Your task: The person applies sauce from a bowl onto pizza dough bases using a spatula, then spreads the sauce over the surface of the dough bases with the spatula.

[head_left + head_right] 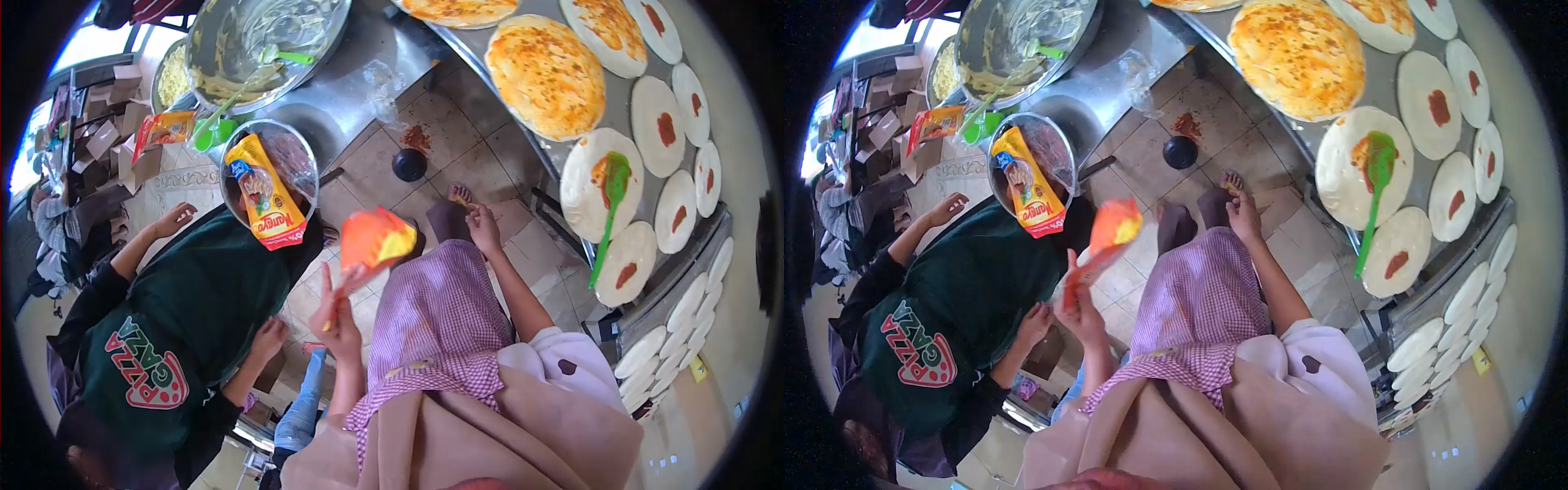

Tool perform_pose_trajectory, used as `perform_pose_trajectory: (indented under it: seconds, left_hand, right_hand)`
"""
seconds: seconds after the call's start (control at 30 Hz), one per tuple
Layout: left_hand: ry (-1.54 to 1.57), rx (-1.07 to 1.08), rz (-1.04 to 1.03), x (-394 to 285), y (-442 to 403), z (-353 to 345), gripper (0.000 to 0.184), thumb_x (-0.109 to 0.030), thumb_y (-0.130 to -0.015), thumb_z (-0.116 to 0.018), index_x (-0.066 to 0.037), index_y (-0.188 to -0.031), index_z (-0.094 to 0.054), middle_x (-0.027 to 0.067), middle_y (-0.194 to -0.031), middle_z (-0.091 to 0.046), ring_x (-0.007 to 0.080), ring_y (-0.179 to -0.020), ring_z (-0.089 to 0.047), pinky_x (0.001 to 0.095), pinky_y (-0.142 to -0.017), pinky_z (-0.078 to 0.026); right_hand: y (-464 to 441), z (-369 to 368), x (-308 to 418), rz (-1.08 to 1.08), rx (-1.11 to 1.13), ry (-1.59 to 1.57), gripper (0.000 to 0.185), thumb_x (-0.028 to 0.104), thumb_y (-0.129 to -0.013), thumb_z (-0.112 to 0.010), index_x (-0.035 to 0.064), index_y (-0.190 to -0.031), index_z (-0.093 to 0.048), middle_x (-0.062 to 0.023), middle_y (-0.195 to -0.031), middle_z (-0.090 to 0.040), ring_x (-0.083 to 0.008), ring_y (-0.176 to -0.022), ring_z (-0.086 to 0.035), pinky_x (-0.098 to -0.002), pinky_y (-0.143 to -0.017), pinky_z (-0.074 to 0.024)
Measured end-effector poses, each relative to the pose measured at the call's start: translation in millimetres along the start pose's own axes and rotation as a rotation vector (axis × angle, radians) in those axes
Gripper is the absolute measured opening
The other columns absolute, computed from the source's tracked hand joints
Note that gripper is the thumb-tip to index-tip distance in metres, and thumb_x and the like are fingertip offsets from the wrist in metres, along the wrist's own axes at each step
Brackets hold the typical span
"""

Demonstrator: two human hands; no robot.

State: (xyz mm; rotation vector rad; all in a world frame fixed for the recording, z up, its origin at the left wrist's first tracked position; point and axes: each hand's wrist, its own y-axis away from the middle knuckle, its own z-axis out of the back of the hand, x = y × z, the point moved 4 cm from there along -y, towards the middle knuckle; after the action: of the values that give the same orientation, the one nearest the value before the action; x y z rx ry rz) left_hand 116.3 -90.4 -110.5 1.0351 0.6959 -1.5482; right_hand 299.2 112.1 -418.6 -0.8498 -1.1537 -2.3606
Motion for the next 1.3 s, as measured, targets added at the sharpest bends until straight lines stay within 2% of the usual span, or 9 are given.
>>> perform_pose_trajectory:
  seconds: [0.17,0.33,0.4,0.53,0.83,0.93,1.03,1.17,1.3]
  left_hand:
    - [-0.052,0.162,0.117,39.5,36.1,13.6,0.022,0.005,-0.081,-0.053,-0.004,-0.098,-0.063,0.0126,-0.095,-0.067,0.0234,-0.095,-0.064,0.0532,-0.109,-0.012]
    - [0.018,0.324,0.137,73.2,42.9,-0.3,0.039,-0.001,-0.075,-0.056,-0.009,-0.113,-0.06,0.0113,-0.102,-0.065,0.0244,-0.094,-0.062,0.0359,-0.103,-0.029]
    - [-0.163,0.214,-0.075,51.6,26.1,-3.6,0.031,-0.013,-0.08,-0.059,-0.006,-0.11,-0.061,0.0116,-0.107,-0.063,0.0255,-0.1,-0.058,0.0456,-0.108,-0.018]
    - [0.079,0.098,-0.107,57.1,-31.2,-35.7,0.028,-0.014,-0.085,-0.054,-0.008,-0.113,-0.057,0.0101,-0.097,-0.064,0.0263,-0.099,-0.059,0.0532,-0.108,-0.013]
    - [0.168,-0.276,-0.076,44.6,-173.1,-68.7,0.026,-0.018,-0.087,-0.053,-0.004,-0.109,-0.057,0.0141,-0.096,-0.062,0.0337,-0.09,-0.057,0.0477,-0.105,-0.024]
    - [0.285,-0.394,-0.173,85.1,-209.0,-83.2,0.029,-0.02,-0.087,-0.054,-0.003,-0.11,-0.057,0.0162,-0.091,-0.062,0.0329,-0.086,-0.058,0.0436,-0.095,-0.036]
    - [0.363,-0.293,0.209,112.7,-225.7,-83.4,0.028,-0.021,-0.084,-0.055,-0.002,-0.104,-0.057,0.0186,-0.081,-0.059,0.0309,-0.077,-0.057,0.0412,-0.074,-0.042]
    - [0.183,-0.562,-0.183,109.6,-238.3,-57.3,0.028,-0.03,-0.079,-0.06,-0.002,-0.08,-0.06,0.0161,-0.066,-0.055,0.0315,-0.065,-0.053,0.0416,-0.06,-0.039]
    - [-0.161,-0.436,-0.219,49.2,-212.3,-19.5,0.049,-0.015,-0.076,-0.063,-0.004,-0.121,-0.05,0.0171,-0.095,-0.06,0.0351,-0.087,-0.054,0.0431,-0.078,-0.042]
  right_hand:
    - [46.5,-23.4,60.0,0.237,0.267,-0.238,0.039,0.004,-0.084,-0.054,0.0073,-0.122,-0.047,-0.0082,-0.102,-0.054,-0.0125,-0.073,-0.056,-0.0264,-0.07,-0.0472]
    - [77.1,-36.9,81.9,0.335,0.394,-0.461,0.044,0.01,-0.084,-0.058,0.0024,-0.124,-0.044,-0.0114,-0.112,-0.055,-0.0214,-0.1,-0.057,-0.0314,-0.089,-0.0439]
    - [96.2,-23.7,122.5,0.286,0.363,-0.653,0.042,0.024,-0.088,-0.057,0.0002,-0.121,-0.046,-0.01,-0.107,-0.059,-0.0216,-0.099,-0.057,-0.0343,-0.089,-0.0436]
    - [41.3,-14.5,18.1,0.232,0.07,0.149,0.042,0.01,-0.078,-0.061,0.0027,-0.118,-0.05,-0.0167,-0.114,-0.052,-0.0274,-0.095,-0.054,-0.0361,-0.084,-0.0429]
    - [31.3,35.1,-8.5,0.092,-0.058,0.357,0.042,0.0,-0.07,-0.053,0.0057,-0.112,-0.054,-0.0167,-0.103,-0.058,-0.0302,-0.098,-0.054,-0.0408,-0.084,-0.0435]
    - [33.2,42.1,-39.8,0.039,-0.012,0.442,0.039,0.004,-0.073,-0.053,0.005,-0.112,-0.054,-0.0176,-0.107,-0.057,-0.0336,-0.101,-0.053,-0.0427,-0.088,-0.0411]
    - [43.4,51.0,-79.0,0.007,0.079,0.456,0.04,0.013,-0.076,-0.055,0.0018,-0.114,-0.051,-0.0206,-0.115,-0.053,-0.0359,-0.105,-0.051,-0.0424,-0.093,-0.0382]
    - [45.0,54.1,-61.2,0.157,0.264,0.512,0.039,0.017,-0.077,-0.054,0.0006,-0.113,-0.052,-0.0212,-0.118,-0.053,-0.0363,-0.106,-0.051,-0.0423,-0.094,-0.0378]
    - [50.7,80.6,32.5,0.167,0.004,0.581,0.034,0.017,-0.077,-0.056,0.008,-0.111,-0.054,-0.0197,-0.111,-0.056,-0.0398,-0.108,-0.047,-0.0442,-0.093,-0.0387]
